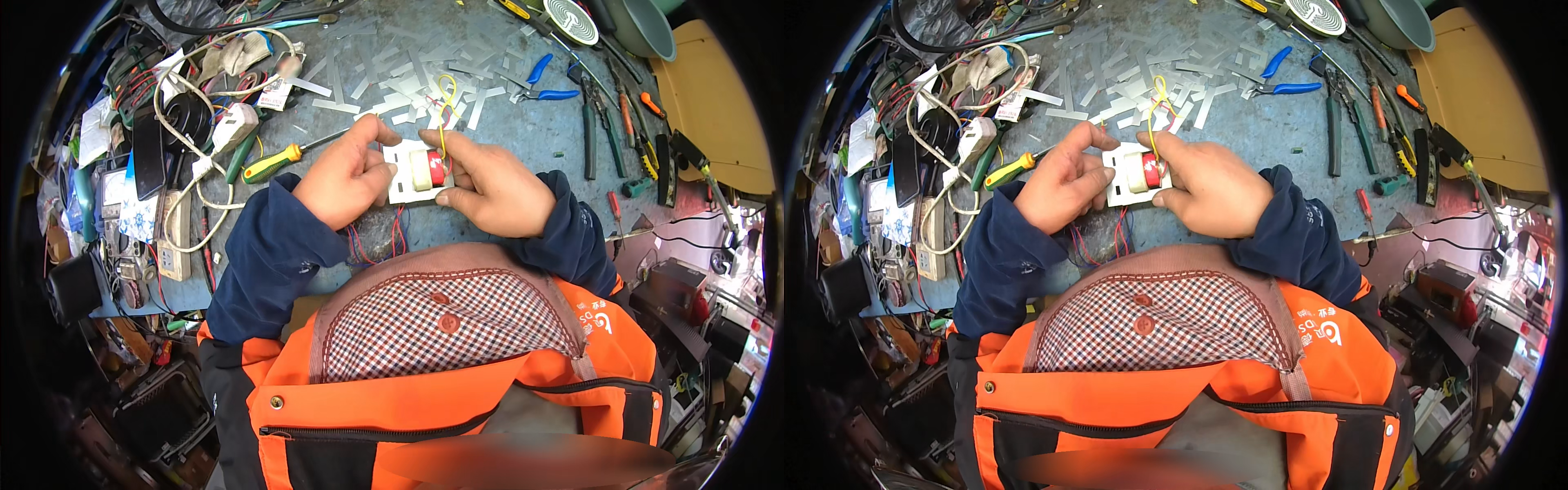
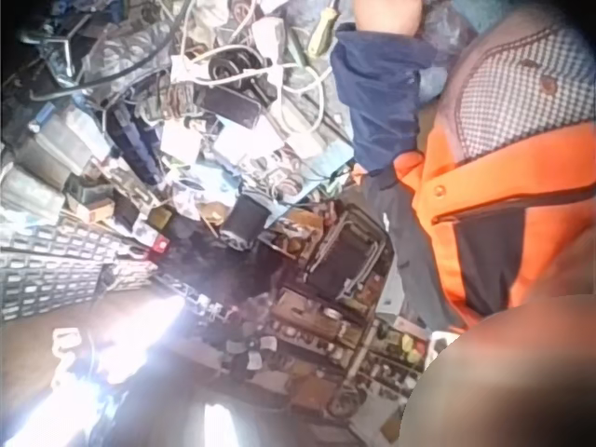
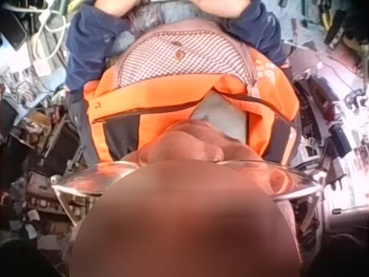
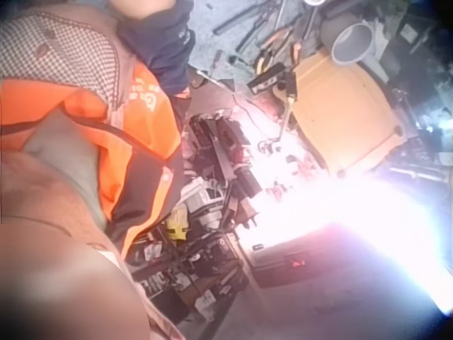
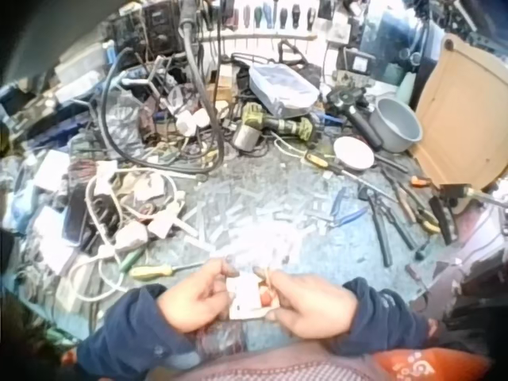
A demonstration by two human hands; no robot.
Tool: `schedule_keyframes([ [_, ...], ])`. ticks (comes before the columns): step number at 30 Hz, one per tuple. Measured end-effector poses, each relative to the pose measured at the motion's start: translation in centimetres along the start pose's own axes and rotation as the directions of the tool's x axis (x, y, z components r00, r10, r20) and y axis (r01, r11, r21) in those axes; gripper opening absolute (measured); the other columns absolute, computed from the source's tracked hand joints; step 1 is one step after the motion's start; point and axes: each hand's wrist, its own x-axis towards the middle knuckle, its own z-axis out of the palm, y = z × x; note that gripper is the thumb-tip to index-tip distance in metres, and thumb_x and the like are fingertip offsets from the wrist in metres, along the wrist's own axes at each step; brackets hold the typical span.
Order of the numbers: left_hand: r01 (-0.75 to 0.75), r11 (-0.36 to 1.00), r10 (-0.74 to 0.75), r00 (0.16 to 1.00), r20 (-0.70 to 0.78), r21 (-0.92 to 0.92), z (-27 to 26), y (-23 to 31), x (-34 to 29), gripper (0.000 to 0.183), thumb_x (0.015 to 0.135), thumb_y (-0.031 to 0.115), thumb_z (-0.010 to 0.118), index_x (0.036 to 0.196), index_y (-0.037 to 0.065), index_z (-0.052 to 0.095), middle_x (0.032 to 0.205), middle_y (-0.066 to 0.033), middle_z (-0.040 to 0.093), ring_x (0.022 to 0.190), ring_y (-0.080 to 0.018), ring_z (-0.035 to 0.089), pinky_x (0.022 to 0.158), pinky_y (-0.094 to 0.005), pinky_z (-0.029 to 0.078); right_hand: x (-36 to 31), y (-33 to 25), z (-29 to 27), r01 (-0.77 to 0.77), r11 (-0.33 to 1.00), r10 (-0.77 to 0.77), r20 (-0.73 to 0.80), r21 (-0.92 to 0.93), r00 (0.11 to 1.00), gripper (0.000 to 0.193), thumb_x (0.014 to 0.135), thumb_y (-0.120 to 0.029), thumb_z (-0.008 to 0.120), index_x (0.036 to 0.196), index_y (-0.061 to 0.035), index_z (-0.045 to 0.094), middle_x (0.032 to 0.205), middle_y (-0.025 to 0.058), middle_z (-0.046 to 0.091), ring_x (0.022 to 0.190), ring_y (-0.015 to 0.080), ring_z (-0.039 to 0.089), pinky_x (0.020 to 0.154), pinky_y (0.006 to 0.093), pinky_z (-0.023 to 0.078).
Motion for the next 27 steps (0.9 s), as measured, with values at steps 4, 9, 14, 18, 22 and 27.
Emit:
schedule_keyframes([
  [4,-0.043,0.999,0.042,0.999,-0.015,-0.008,0.0,-1.1,-0.1,0.030,0.106,0.008,0.060,0.135,0.007,0.051,0.071,-0.0014,0.062,0.055,-0.0051,0.050,0.051,-0.0221,0.037,0.6,1.7,1.0,0.153,0.988,-0.150,-0.081,0.032,0.985,0.065,0.087,-0.006,0.074,0.147,0.0033,0.050,0.099,0.0288,0.070,0.094,0.0496,0.068,0.078,0.0557,0.052],
  [9,0.107,0.991,-0.107,0.994,-0.002,-0.075,-0.3,-0.1,-0.4,0.032,0.104,0.006,0.059,0.134,0.002,0.048,0.075,-0.0056,0.064,0.059,-0.0097,0.057,0.053,-0.0269,0.044,0.7,0.0,-0.2,0.064,0.996,-0.065,-0.016,-0.056,0.998,0.065,0.086,-0.006,0.076,0.145,0.0025,0.052,0.102,0.0288,0.071,0.097,0.0497,0.068,0.080,0.0543,0.054],
  [14,0.048,0.995,-0.059,0.990,-0.127,-0.086,2.0,0.0,-0.9,0.034,0.105,0.009,0.062,0.137,0.006,0.050,0.073,-0.0031,0.064,0.056,-0.0066,0.054,0.049,-0.0237,0.041,1.0,2.4,0.7,0.178,0.983,-0.176,-0.056,0.045,0.983,0.070,0.087,-0.001,0.074,0.152,0.0018,0.048,0.102,0.0239,0.073,0.095,0.0393,0.071,0.081,0.0460,0.056],
  [18,-0.062,0.997,0.067,0.993,-0.102,0.044,2.1,-0.9,-0.3,0.034,0.106,0.007,0.060,0.138,0.005,0.049,0.074,-0.0022,0.064,0.057,-0.0089,0.055,0.053,-0.0254,0.044,0.6,1.4,-0.1,0.172,0.984,-0.172,0.016,-0.035,0.985,0.082,0.090,0.000,0.071,0.164,-0.0012,0.035,0.082,0.0138,0.067,0.073,0.0258,0.068,0.068,0.0380,0.050],
  [22,-0.251,0.750,0.362,0.930,-0.062,0.612,2.9,0.1,-0.1,0.039,0.095,0.004,0.060,0.133,-0.001,0.051,0.082,-0.0292,0.070,0.082,-0.0508,0.070,0.073,-0.0546,0.056,0.3,0.9,-0.4,0.163,0.977,-0.167,-0.022,-0.134,0.986,0.098,0.084,0.000,0.063,0.170,-0.0050,0.016,0.074,0.0160,0.063,0.067,0.0352,0.065,0.063,0.0452,0.048],
  [27,-0.202,0.738,0.240,0.970,0.029,0.644,2.5,2.4,-0.5,0.058,0.089,0.020,0.079,0.138,0.003,0.053,0.079,-0.0247,0.071,0.077,-0.0489,0.071,0.069,-0.0553,0.056,-0.1,1.4,-0.3,0.184,0.983,-0.184,-0.010,-0.022,0.983,0.095,0.087,0.001,0.062,0.170,-0.0045,0.016,0.078,0.0130,0.067,0.067,0.0281,0.066,0.062,0.0410,0.050],
])
